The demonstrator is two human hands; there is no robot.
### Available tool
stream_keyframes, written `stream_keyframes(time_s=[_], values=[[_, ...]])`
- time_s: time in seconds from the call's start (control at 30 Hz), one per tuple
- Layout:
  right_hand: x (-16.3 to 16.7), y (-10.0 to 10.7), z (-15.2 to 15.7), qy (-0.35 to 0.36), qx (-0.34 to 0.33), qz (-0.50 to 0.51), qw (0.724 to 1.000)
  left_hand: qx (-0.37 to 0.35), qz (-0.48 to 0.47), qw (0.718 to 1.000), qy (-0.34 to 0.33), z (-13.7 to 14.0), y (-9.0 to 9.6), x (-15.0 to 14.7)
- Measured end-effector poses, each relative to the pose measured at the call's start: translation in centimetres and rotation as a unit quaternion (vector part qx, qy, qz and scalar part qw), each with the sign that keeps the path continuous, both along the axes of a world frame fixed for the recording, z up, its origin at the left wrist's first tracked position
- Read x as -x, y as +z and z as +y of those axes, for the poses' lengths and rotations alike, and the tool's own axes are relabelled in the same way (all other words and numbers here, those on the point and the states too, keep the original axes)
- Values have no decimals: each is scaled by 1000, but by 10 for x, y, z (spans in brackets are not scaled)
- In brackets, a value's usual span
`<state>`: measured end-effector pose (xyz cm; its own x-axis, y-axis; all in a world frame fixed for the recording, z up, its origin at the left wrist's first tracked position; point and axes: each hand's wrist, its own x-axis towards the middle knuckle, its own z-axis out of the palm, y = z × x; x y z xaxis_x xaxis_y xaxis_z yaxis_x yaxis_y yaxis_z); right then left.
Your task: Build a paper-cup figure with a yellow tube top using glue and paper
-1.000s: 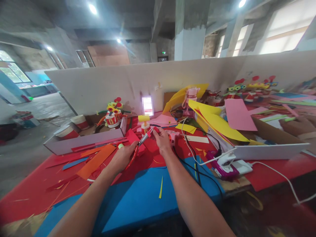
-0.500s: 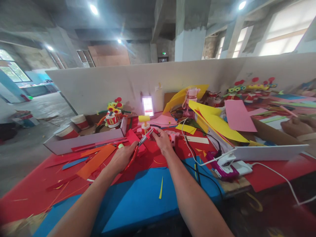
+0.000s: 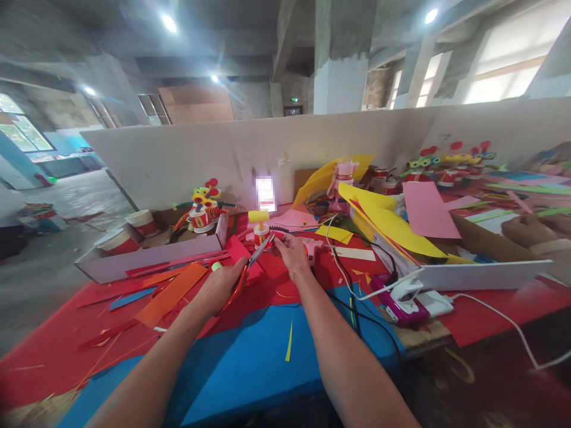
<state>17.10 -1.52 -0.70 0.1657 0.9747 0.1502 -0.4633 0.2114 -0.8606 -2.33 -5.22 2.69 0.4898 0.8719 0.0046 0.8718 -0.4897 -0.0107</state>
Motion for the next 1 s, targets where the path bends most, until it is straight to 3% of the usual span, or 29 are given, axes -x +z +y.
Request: stream_keyframes(time_s=[0.43, 1.0], values=[[-2, -6, 5, -15, -43, -128, 991, -8, 37, 999, 8, 2, 4, 1], [-5, -6, 6, -9, -33, -83, 996, -22, 35, 999, 9, 4, 5, 4]])
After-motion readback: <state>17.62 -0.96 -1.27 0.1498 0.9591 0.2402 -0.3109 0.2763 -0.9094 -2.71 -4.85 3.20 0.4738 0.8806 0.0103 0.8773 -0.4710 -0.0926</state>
